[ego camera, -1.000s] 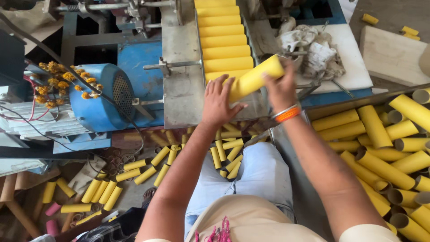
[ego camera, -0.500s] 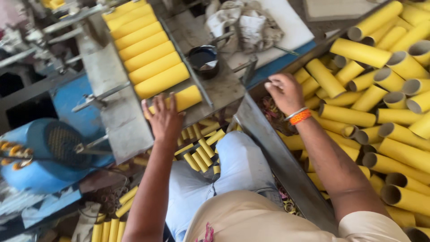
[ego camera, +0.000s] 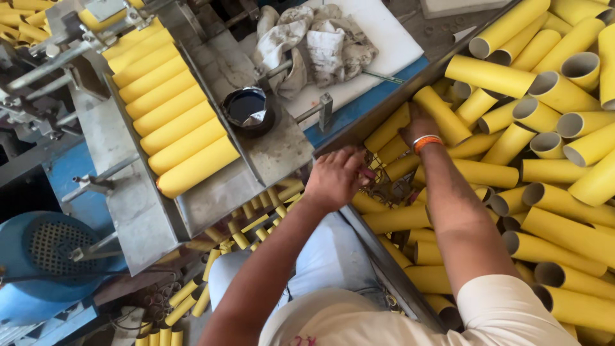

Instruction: The person repeatedly picks up yellow cylindrical tubes from a large pile and places them into a machine hopper. The person handles the cylinders one at a time or in small groups, maintaining a steady flow into the machine.

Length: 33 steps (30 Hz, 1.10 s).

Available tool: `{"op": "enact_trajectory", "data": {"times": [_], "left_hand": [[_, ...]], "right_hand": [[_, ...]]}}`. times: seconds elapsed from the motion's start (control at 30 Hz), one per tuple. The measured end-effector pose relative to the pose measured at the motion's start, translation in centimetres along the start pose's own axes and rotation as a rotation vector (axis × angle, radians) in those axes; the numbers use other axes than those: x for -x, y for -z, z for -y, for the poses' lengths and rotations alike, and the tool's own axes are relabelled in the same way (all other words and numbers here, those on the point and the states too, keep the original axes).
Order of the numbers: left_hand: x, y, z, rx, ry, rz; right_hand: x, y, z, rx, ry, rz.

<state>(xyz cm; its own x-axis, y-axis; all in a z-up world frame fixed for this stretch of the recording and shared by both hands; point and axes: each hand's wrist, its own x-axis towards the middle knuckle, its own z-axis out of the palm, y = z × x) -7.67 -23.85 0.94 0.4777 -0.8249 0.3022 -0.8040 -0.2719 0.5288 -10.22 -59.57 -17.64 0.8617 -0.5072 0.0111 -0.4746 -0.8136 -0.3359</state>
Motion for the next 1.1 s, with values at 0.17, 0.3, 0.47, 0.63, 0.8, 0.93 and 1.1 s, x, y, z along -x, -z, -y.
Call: {"op": "enact_trajectory", "data": {"times": [0.17,0.3,0.47,0.63,0.8,0.93,1.1], "left_hand": [[0.1,-0.4,0.3,-0.089,-0.04,0.024],[-0.3,-0.6,0.3,-0.092,-0.006,0.047],[0.5,-1.5,1.1,-0.087,-0.024,0.002],[1.5,-1.7,1.6,0.004,-0.09,-0.099],[4.3,1.7,1.9,0.262,0.023,-0.099],[6.7,5.9,0.8,0.211,0.026,-0.314],[10.0,11.1,0.8,-0.154,0.1,-0.523]], "right_hand": [[-0.5,-0.7,1.0,0.185,-0.153,0.088],[1.6,-2.0,-0.5,-0.159,0.108,-0.308],[6.0,-4.6,0.4,-0.249,0.022,-0.371],[6.8,-1.3,2.9,-0.091,0.103,-0.333],[10.1,11.6,8.2,-0.132,0.24,-0.418],[14.9,24.7,15.2,-0.467,0.409,-0.358],[14.0,22.6,26.9,-1.093,0.475,-0.166]]}}
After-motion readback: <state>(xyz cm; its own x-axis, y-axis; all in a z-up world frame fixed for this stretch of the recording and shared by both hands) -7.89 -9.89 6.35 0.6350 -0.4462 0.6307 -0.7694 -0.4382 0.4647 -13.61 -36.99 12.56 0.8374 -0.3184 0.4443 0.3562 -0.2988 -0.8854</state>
